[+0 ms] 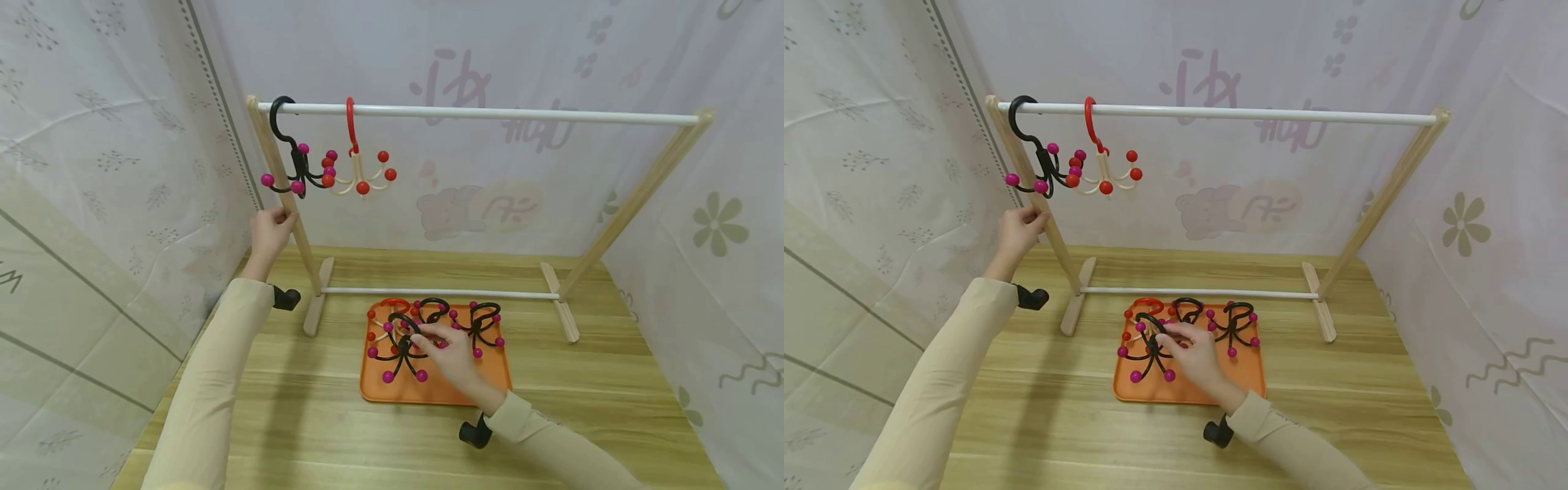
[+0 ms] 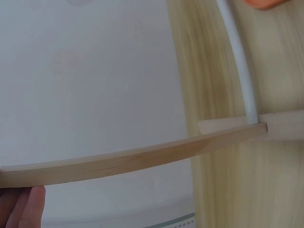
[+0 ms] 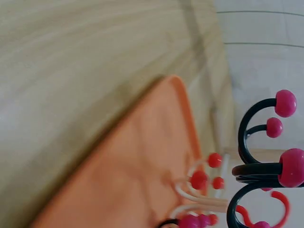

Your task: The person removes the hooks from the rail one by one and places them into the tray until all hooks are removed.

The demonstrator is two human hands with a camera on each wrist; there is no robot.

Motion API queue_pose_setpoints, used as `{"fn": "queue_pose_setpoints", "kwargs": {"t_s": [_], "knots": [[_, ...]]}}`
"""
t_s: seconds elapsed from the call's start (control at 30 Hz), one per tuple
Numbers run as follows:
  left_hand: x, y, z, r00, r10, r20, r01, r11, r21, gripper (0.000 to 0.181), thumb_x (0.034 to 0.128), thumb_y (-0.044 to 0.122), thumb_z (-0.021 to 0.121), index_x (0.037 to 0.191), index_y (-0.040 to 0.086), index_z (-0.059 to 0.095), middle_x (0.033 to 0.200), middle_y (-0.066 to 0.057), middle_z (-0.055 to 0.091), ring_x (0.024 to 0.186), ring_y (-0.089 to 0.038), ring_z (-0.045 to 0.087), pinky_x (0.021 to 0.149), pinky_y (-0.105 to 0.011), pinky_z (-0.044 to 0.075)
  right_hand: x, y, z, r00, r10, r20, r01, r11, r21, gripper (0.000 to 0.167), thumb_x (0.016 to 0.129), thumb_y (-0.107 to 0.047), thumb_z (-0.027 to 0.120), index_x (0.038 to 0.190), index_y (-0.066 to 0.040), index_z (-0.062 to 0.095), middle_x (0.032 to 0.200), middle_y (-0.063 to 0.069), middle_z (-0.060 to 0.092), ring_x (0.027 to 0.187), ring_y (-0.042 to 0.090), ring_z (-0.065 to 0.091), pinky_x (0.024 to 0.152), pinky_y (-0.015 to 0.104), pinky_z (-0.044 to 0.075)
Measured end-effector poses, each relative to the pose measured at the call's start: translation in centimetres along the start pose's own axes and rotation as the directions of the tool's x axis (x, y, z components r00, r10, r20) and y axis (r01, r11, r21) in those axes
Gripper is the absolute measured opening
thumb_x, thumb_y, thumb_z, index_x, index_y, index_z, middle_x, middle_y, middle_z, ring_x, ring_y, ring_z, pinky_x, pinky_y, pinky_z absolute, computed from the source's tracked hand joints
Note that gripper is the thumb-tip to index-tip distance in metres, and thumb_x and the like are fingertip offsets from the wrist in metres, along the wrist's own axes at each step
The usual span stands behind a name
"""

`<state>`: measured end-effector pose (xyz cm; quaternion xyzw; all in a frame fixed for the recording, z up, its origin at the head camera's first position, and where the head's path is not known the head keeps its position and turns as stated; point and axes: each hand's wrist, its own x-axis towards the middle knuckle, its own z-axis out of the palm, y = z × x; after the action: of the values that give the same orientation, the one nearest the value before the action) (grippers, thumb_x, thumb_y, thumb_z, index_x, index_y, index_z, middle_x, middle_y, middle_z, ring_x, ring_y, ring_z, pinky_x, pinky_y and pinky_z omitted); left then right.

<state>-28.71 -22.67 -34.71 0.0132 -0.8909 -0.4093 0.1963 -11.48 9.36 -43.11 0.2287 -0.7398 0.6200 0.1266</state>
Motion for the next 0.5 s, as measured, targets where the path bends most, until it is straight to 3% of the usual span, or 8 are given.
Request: {"fn": "queue_pose_setpoints", "kwargs": {"t_s": [0.17, 0.5], "knots": [[0.0, -0.1, 0.1, 1.000, -0.001, -0.002, 0.001, 1.000, 0.003, 0.027, 0.0883, 0.018, 0.053, 0.093, -0.006, 0.065, 0.088, -0.021, 0.064, 0.076, -0.029, 0.060, 0.058, -0.025, 0.041, -0.9, 1.1, 0.7, 1.000, 0.023, 0.016, -0.023, 1.000, 0.016, 0.016, 0.076, 0.005, 0.064, 0.092, 0.007, 0.065, 0.085, 0.017, 0.064, 0.076, 0.018, 0.061, 0.063, 0.033, 0.049], [0.0, -0.1, 0.0, 1.000, -0.008, -0.002, 0.008, 1.000, 0.009, 0.028, 0.0885, 0.021, 0.053, 0.094, -0.004, 0.066, 0.087, -0.020, 0.064, 0.075, -0.028, 0.060, 0.057, -0.025, 0.041, -2.0, 2.9, 1.8, 0.999, -0.037, 0.005, 0.037, 0.999, 0.012, 0.014, 0.074, 0.008, 0.065, 0.089, 0.010, 0.064, 0.080, 0.018, 0.064, 0.071, 0.024, 0.061, 0.061, 0.028, 0.048]]}}
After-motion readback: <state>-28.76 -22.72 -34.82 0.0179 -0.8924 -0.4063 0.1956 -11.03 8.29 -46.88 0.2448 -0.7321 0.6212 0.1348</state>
